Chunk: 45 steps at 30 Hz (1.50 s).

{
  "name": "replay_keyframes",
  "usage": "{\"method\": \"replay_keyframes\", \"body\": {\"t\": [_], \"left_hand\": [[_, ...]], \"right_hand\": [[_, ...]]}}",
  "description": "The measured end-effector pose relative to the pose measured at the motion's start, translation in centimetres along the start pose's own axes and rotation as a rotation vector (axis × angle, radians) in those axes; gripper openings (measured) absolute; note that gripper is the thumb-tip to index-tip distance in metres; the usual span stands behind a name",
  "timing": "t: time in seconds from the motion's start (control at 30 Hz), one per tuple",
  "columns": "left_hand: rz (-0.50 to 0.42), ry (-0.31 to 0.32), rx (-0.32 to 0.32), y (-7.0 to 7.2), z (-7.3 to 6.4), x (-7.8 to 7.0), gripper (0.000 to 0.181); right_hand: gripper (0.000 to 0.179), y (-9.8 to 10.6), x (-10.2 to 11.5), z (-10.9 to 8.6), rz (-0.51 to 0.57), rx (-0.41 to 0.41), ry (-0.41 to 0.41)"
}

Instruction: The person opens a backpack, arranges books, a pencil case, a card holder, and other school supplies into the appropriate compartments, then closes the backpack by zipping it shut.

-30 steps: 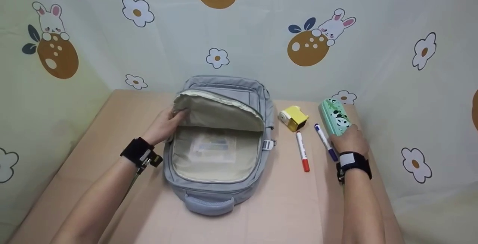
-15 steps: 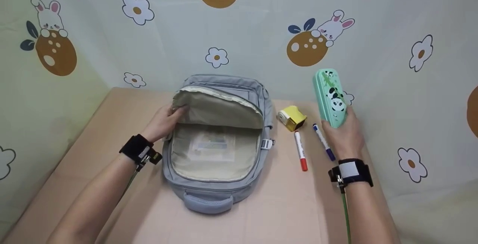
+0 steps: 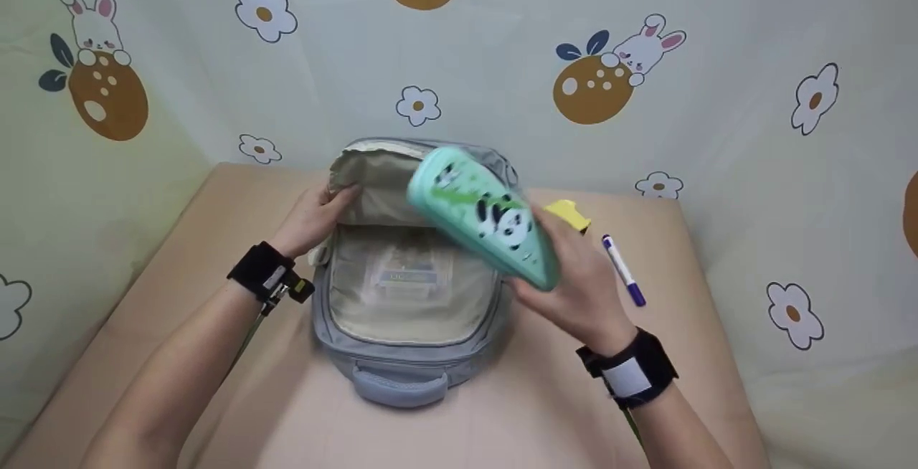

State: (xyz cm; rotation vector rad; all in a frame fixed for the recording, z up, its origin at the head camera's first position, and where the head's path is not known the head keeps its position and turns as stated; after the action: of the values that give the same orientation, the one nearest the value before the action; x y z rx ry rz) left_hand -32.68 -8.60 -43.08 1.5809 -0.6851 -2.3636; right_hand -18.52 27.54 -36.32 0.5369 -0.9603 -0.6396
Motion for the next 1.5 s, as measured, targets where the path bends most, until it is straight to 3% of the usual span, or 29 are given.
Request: {"method": "replay_keyframes", "body": {"t": [0.07,0.17,0.23,0.4,0.6,0.77,0.97,1.3,1.5], "left_hand": [[-0.007,0.001,-0.007,0.2,0.1,-0.3,0.042],[-0.016,-0.004,-0.012,0.3,0.2,-0.6,0.039],[-0.021,-0.009,-0.014,0.3,0.3,-0.8,0.038],[-0.026,-0.015,-0.023,0.3,0.2,-1.2,0.037],[-0.033,-0.019,-0.042,0.4,0.2,-1.4,0.037],[-0.04,-0.018,-0.05,0.3,0.2,-1.4,0.033],[-0.033,-0.011,-0.053,0.4,0.2,-1.5,0.036],[-0.031,-0.004,-0.04,0.3,0.0,-1.6,0.038],[-0.018,-0.026,-0.046,0.3,0.0,-1.8,0.039]], "right_hand": [[0.094,-1.9,1.7,-0.6,-0.074,0.084,0.103],[0.093,-5.0,2.6,-1.5,-0.202,0.201,0.154],[0.091,-6.9,2.5,-1.8,-0.24,0.278,0.132],[0.087,-10.0,1.3,-1.6,-0.28,0.4,-0.024],[0.083,-11.7,0.8,-0.7,-0.374,0.403,-0.152],[0.076,-12.7,1.0,0.0,-0.501,0.352,-0.165],[0.078,-14.1,1.3,0.9,-0.545,0.371,-0.224],[0.098,-19.1,3.3,2.2,-0.41,0.467,-0.308],[0.113,-21.4,4.7,2.2,-0.33,0.485,-0.279]]}}
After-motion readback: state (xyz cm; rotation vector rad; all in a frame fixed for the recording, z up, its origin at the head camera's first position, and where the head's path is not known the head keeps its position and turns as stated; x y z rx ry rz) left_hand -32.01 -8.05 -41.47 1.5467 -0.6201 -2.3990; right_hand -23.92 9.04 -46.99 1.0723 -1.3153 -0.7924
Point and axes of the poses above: each hand's wrist, its own z-axis towards the middle knuckle, its own y-axis out of the back of the hand, x = y × z, the point moved 8 cm from there along z, towards the middle knuckle, and after that the axes turned 14 degrees about -y, right-handed, at the moved point
